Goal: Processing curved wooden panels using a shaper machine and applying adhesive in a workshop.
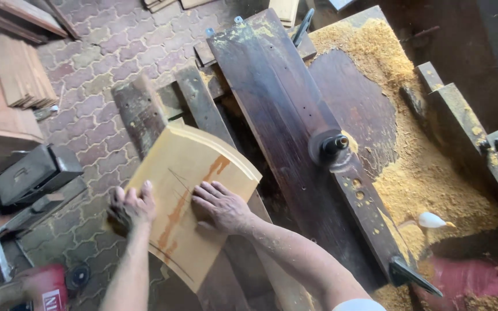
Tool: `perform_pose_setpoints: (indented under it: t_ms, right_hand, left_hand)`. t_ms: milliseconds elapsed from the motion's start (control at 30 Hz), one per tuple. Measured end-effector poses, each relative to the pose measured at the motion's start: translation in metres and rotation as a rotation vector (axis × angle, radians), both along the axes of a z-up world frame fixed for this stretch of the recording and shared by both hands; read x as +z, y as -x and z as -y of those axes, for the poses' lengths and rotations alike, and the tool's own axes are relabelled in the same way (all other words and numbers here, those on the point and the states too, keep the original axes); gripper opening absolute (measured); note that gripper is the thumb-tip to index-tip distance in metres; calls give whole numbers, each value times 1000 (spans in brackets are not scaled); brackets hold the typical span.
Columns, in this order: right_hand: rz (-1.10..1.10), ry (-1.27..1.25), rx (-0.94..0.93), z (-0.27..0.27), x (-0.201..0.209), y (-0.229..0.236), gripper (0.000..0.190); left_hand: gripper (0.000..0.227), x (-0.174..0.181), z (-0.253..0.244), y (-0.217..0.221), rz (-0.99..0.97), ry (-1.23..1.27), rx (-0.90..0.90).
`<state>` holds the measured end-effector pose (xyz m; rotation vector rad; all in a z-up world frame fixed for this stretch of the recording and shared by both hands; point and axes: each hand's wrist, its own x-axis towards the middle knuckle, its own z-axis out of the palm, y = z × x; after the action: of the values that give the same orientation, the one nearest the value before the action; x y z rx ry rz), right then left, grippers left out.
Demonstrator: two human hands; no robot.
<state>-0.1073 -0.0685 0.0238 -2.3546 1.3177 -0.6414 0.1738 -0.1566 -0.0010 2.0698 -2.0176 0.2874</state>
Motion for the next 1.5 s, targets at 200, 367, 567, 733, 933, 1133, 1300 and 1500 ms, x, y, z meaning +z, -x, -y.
perform_pose_setpoints:
  t_ms: [200, 367, 567, 733, 933, 1133, 1300, 1500]
  right_hand:
    - [52, 26, -74, -104, 13, 8, 60]
    - [-11, 23, -265, -182, -6, 8, 64]
    - [-62, 76, -360, -271, -34, 66, 61]
    - [-126, 96, -343, -314, -42, 138, 58]
    - [-165, 71, -509, -360, -22, 172, 52]
    - [-26, 144, -587, -403, -23, 156, 55]
    - [9, 131, -609, -372, -7, 155, 56]
    - [-8, 146, -562, -344, -28, 162, 59]
  left_hand:
    - [57, -2, -153, 10, -102, -148, 95]
    - [61, -16, -265, 20, -277, -331, 10]
    - [69, 20, -392, 87, -187, -597, -199]
    - [73, 30, -428, 125, -101, -698, -471]
    - [67, 59, -381, 166, -700, -605, -400]
    - [81, 20, -312, 203, -912, -921, 290]
    - [93, -2, -281, 212, -822, -834, 282]
    - [91, -20, -254, 217, -884, -643, 292]
